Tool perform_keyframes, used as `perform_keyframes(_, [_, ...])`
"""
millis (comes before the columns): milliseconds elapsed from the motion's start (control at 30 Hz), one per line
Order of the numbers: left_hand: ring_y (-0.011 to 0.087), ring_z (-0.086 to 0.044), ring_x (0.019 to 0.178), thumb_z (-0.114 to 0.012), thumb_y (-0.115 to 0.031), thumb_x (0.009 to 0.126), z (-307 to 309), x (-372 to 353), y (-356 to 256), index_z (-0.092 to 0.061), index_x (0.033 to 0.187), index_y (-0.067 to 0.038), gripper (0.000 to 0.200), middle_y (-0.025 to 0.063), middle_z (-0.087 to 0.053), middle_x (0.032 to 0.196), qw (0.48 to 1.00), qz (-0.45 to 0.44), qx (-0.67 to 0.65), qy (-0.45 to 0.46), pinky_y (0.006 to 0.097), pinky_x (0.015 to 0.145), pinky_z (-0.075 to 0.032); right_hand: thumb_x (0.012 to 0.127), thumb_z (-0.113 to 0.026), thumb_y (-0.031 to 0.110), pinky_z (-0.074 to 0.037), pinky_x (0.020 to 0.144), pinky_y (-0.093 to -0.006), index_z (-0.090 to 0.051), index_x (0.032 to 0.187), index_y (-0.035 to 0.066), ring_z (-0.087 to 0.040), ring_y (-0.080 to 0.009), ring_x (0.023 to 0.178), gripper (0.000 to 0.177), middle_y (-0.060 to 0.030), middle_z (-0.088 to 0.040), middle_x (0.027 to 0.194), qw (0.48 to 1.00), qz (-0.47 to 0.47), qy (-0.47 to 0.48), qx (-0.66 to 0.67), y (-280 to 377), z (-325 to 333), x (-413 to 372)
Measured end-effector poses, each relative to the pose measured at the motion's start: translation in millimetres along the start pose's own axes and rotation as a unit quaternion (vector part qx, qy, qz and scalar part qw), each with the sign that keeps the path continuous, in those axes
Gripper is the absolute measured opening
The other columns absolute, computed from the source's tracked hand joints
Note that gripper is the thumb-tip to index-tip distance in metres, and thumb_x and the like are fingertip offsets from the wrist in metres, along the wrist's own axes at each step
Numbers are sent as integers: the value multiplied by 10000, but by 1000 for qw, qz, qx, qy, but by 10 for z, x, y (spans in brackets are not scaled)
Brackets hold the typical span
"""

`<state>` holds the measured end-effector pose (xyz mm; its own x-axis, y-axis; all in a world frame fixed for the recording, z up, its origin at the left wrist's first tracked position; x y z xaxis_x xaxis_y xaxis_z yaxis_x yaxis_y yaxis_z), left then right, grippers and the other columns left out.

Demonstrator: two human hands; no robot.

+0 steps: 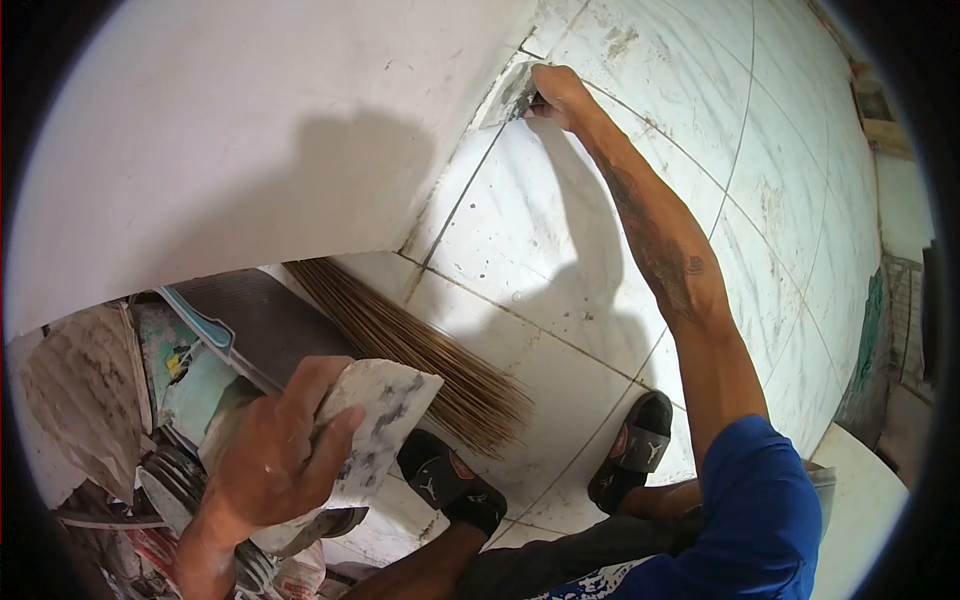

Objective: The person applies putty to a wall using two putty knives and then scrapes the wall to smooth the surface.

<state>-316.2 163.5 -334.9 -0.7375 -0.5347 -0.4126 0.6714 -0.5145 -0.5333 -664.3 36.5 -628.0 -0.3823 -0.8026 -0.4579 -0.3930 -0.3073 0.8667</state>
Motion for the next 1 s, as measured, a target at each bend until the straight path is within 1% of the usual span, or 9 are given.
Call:
perform_keyframes(67, [414, -607, 607, -616, -51, 884, -4, 12, 15, -479, 1176, 44, 336, 204, -627, 786, 1000, 5, -3, 6, 457, 539, -461, 915, -424, 131, -535, 658, -392, -604, 969, -28, -633, -242, 730, 246, -137, -652, 883, 1000, 3, 9, 3, -31, -55, 86])
perform_keyframes(167, [305, -576, 598, -616, 3, 868, -4, -19, 39, -506, 1182, 57, 338, 188, -619, 855, 1000, 1, -16, -3, 372, 550, -442, 916, -417, 128, -547, 658, -390, -594, 991, -54, -646, -254, 762, 265, -149, -656, 910, 1000, 1, 18, 1, -35, -140, 179])
perform_keyframes(267, [301, -583, 606, -620, 3, 867, -3, -31, 32, -495, 1196, 68, 358, 195, -620, 864, 1000, -1, -10, 4, 367, 553, -444, 917, -414, 115, -568, 689, -403, -575, 1030, -87, -662, -282, 783, 283, -180, -650, 935, 998, 11, 32, 52, 26, -243, 177])
perform_keyframes(367, [422, -620, 657, -610, -42, 885, 11, -28, -18, -475, 1183, 52, 340, 216, -625, 845, 999, -33, 13, -13, 455, 561, -465, 917, -418, 103, -589, 754, -432, -545, 1064, -134, -674, -312, 820, 306, -215, -635, 959, 996, 19, 61, 53, 107, -357, 211])
perform_keyframes(567, [425, -623, 664, -607, -55, 889, -14, -12, -13, -477, 1185, 49, 340, 220, -629, 858, 1000, 12, -24, 16, 457, 569, -469, 924, -430, 99, -611, 793, -422, -511, 1072, -187, -673, -325, 847, 332, -250, -607, 1001, 997, 35, 64, -8, 516, -499, -58])
perform_keyframes(667, [419, -622, 650, -606, -56, 891, -25, 24, -56, -478, 1184, 49, 336, 218, -631, 853, 1000, 1, 1, 23, 450, 562, -468, 927, -429, 106, -617, 775, -408, -511, 1072, -189, -673, -318, 836, 338, -241, -605, 968, 993, 89, 83, 2, 846, -569, -289])
perform_keyframes(800, [410, -624, 649, -611, -47, 888, -16, 76, -139, -479, 1184, 49, 338, 225, -630, 877, 1000, -12, 6, 24, 443, 550, -466, 918, -443, 154, -588, 663, -443, -576, 911, -79, -590, -252, 655, 268, -160, -585, 800, 988, 120, 101, -3, 1118, -574, -428])
perform_keyframes(933, [332, -585, 619, -629, 2, 861, -26, 72, -121, -487, 1191, 68, 365, 214, -622, 893, 999, -39, -16, 3, 392, 548, -445, 924, -446, 106, -576, 738, -469, -559, 956, -124, -645, -300, 784, 259, -194, -608, 895, 987, 162, 19, 14, 1184, -206, -846])
perform_keyframes(1000, [291, -561, 615, -637, 25, 849, -9, 74, -125, -492, 1199, 75, 382, 207, -617, 916, 999, -37, -26, -3, 365, 559, -436, 920, -452, 111, -555, 717, -466, -562, 919, -93, -630, -284, 753, 232, -178, -611, 879, 993, 117, -10, 29, 858, -17, -612])
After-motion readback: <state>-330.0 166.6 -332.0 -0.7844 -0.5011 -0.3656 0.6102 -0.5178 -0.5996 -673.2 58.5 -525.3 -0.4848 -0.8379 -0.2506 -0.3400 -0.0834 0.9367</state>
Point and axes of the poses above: each hand's wrist, its own x-axis towards the middle knuckle, its own z-axis out of the back of the hand, y = z × x, the point moved 7 cm from there along x, towards the middle knuckle
